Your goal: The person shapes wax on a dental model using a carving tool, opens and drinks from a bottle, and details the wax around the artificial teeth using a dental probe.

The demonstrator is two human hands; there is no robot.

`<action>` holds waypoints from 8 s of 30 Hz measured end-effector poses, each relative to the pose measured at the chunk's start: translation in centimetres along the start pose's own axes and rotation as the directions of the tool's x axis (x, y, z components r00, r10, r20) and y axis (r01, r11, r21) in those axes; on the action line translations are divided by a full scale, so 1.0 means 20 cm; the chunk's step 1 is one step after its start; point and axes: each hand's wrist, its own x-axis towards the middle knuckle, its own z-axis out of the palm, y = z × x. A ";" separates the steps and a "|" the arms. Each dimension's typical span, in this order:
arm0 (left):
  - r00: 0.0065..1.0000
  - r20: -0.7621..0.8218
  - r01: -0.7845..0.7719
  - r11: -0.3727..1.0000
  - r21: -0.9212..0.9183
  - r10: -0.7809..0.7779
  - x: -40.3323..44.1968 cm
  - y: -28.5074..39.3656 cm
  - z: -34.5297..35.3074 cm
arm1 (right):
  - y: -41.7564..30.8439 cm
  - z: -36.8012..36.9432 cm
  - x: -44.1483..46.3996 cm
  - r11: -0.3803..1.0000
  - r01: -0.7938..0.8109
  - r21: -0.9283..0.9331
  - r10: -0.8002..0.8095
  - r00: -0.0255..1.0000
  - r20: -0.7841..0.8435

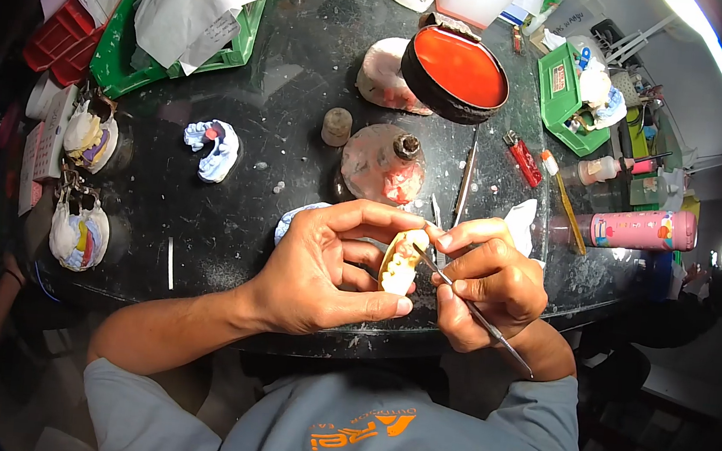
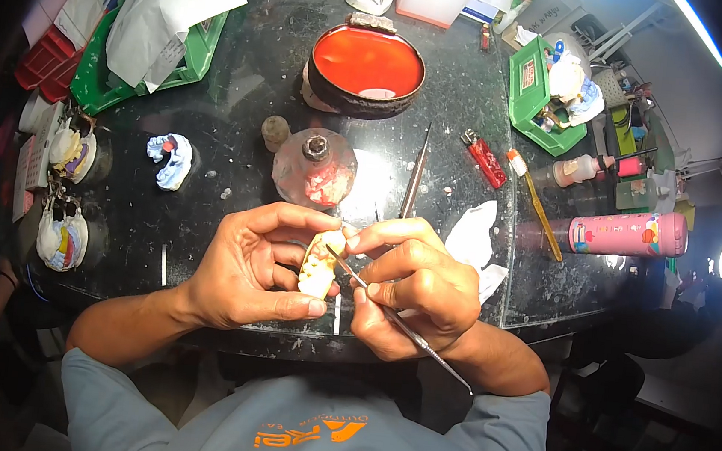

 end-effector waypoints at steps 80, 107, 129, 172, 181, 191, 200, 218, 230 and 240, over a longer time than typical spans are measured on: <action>0.995 -0.038 0.085 0.980 -0.178 -0.093 0.00 -0.01 -0.01 | 0.07 0.06 0.01 0.960 -0.193 0.200 0.236 0.946 -0.220; 0.994 -0.103 0.028 0.998 -0.058 -0.034 0.00 -0.01 0.00 | 0.02 0.03 -0.01 0.999 -0.001 -0.033 0.001 1.000 -0.015; 0.995 -0.102 0.016 0.998 -0.056 -0.022 0.00 -0.01 0.00 | 0.02 0.04 -0.01 1.000 -0.008 -0.013 0.008 0.999 -0.032; 0.926 -0.125 -0.269 0.857 0.440 0.355 0.00 -0.10 -0.02 | 0.00 0.08 -0.04 0.947 -0.175 0.268 0.205 0.975 -0.087; 0.915 -0.117 -0.282 0.820 0.499 0.386 0.01 -0.12 -0.03 | 0.00 0.09 -0.05 0.937 -0.207 0.280 0.236 0.969 -0.074; 0.894 -0.209 -0.278 0.856 0.436 0.396 0.01 -0.12 -0.01 | 0.01 0.10 -0.05 0.937 -0.198 0.287 0.225 0.972 -0.063; 0.895 -0.204 -0.274 0.851 0.449 0.396 0.01 -0.11 0.00 | -0.01 0.11 -0.03 0.956 -0.184 0.228 0.205 0.976 -0.073; 0.997 -0.065 0.038 0.998 -0.056 -0.042 0.00 -0.02 0.00 | 0.08 0.05 -0.01 0.956 -0.220 0.196 0.262 0.939 -0.222; 0.995 -0.095 0.016 1.000 -0.022 -0.018 0.01 -0.01 -0.01 | 0.04 0.04 -0.02 0.974 -0.112 0.195 0.132 0.987 -0.095; 0.997 -0.077 0.029 0.999 -0.035 -0.031 0.00 0.01 -0.01 | 0.03 0.03 -0.01 0.998 -0.043 0.047 0.045 0.998 -0.042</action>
